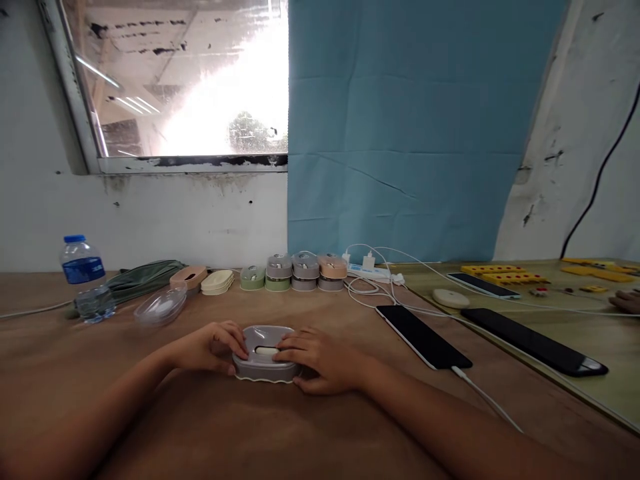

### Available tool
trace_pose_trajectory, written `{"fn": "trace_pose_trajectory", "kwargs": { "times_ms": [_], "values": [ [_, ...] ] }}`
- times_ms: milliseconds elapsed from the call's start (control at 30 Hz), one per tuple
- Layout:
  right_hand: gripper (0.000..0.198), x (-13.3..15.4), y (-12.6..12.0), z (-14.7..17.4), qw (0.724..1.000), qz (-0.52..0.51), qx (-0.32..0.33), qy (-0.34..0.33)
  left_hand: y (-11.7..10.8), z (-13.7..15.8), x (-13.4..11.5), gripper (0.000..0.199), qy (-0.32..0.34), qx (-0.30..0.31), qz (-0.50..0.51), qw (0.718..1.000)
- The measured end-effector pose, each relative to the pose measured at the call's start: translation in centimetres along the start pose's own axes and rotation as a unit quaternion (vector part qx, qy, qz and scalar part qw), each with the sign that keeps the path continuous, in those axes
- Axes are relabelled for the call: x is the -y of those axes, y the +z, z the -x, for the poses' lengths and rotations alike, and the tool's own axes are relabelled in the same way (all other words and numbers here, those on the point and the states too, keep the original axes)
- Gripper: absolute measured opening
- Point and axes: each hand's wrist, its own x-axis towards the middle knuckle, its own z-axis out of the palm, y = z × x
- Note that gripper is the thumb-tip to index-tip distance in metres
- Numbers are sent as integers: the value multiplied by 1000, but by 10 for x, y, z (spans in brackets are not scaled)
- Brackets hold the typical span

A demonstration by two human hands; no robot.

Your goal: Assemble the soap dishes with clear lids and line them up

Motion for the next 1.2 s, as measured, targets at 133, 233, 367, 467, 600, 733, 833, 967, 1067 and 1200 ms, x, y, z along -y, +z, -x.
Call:
{"fn": "trace_pose_trajectory", "kwargs": {
  "times_ms": [133, 233, 367, 467, 600, 733, 833, 967, 1067, 1200],
  "values": [
    [47, -1, -3, 1, 1000, -19, 2, -3, -19, 7, 3, 27, -67, -132, -156, 977],
    [47, -1, -5, 1, 1000, -28, 4, 2, -42, 23, 18, 26, -205, -229, -365, 879],
    [48, -3, -4, 2, 999, -36, 2, 1, -64, 48, 38, 38, -431, -200, -436, 764],
    [48, -4, -3, 3, 999, -36, -1, 0, -69, 59, 44, 35, -476, -178, -399, 763],
    [48, -4, -3, 2, 999, -35, 4, 3, -70, 60, 43, 26, -437, -293, -390, 756],
    [48, -5, -3, 2, 999, -36, 0, -2, -69, 50, 44, 23, -275, -559, -204, 755],
    [47, -6, -3, 2, 999, -32, 0, -1, -64, 35, 44, 25, -119, -648, 105, 745],
    [49, -5, -3, 2, 1000, -3, 0, -6, -45, 15, 37, 28, -60, -568, 375, 730],
    [49, -4, -2, 3, 998, 51, -41, 1, -25, 4, 24, 30, -86, -484, 463, 738],
    [49, -3, 0, 5, 983, 135, -127, 4, 0, -7, 3, 28, -103, -369, 513, 768]
  ]
}}
